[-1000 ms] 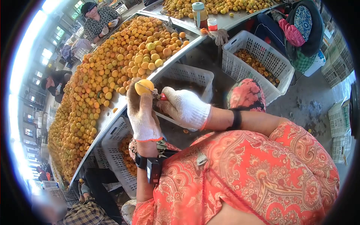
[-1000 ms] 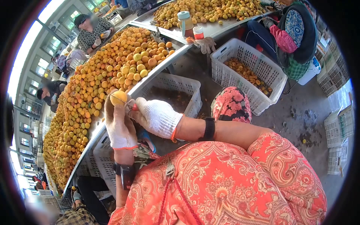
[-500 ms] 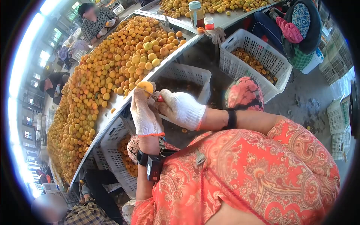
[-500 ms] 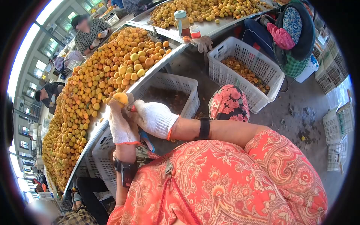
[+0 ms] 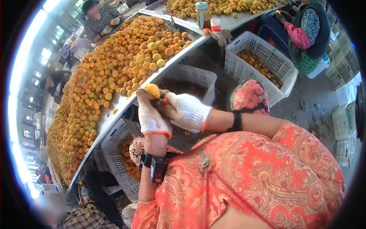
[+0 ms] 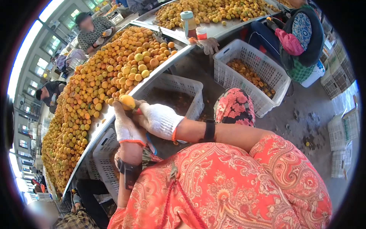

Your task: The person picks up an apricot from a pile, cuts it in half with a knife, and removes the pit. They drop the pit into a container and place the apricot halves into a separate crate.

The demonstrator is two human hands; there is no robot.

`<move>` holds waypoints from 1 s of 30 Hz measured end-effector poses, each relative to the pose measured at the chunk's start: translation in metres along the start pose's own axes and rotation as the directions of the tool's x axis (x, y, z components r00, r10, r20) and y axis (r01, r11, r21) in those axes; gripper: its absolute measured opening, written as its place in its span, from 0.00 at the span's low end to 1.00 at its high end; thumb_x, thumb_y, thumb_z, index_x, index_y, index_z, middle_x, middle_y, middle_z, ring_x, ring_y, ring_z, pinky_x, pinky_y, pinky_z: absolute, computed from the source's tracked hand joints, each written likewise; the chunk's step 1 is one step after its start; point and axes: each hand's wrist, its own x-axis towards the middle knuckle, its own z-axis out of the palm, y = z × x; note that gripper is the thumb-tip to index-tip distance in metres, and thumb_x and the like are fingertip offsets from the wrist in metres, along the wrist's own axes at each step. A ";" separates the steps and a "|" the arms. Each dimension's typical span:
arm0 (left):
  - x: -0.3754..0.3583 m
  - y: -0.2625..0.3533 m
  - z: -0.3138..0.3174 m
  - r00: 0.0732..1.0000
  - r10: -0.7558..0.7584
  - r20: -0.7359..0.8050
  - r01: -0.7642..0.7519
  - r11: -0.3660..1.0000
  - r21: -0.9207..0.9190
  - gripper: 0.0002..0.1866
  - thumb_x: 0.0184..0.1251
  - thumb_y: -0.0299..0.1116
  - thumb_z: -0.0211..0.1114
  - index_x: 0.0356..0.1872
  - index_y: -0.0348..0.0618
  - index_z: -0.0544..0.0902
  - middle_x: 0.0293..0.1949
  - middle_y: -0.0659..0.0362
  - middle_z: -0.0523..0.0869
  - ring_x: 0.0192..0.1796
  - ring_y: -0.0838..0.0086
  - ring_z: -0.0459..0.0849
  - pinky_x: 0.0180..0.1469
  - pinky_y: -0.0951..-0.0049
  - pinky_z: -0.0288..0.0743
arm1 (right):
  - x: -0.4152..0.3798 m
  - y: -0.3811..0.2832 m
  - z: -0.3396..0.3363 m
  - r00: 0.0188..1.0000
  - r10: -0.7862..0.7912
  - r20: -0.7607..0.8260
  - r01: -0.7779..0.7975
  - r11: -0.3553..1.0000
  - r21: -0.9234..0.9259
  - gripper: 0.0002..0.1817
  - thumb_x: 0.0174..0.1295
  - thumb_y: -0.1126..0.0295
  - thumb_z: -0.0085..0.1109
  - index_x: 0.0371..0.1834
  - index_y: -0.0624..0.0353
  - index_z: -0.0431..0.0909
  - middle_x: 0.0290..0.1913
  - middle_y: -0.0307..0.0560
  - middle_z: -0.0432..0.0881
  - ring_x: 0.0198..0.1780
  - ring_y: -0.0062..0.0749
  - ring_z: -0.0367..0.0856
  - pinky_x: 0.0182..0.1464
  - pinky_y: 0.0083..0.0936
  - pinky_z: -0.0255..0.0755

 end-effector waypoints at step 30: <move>0.003 0.007 -0.005 0.989 0.123 0.080 -0.125 0.992 0.025 0.19 0.76 0.48 0.58 0.51 0.41 0.79 0.39 0.55 0.83 0.41 0.67 0.81 0.44 0.65 0.76 | -0.012 -0.005 -0.015 1.000 0.009 -0.017 -0.013 0.976 -0.217 0.16 0.69 0.57 0.57 0.43 0.60 0.71 0.28 0.62 0.82 0.32 0.61 0.83 0.32 0.48 0.75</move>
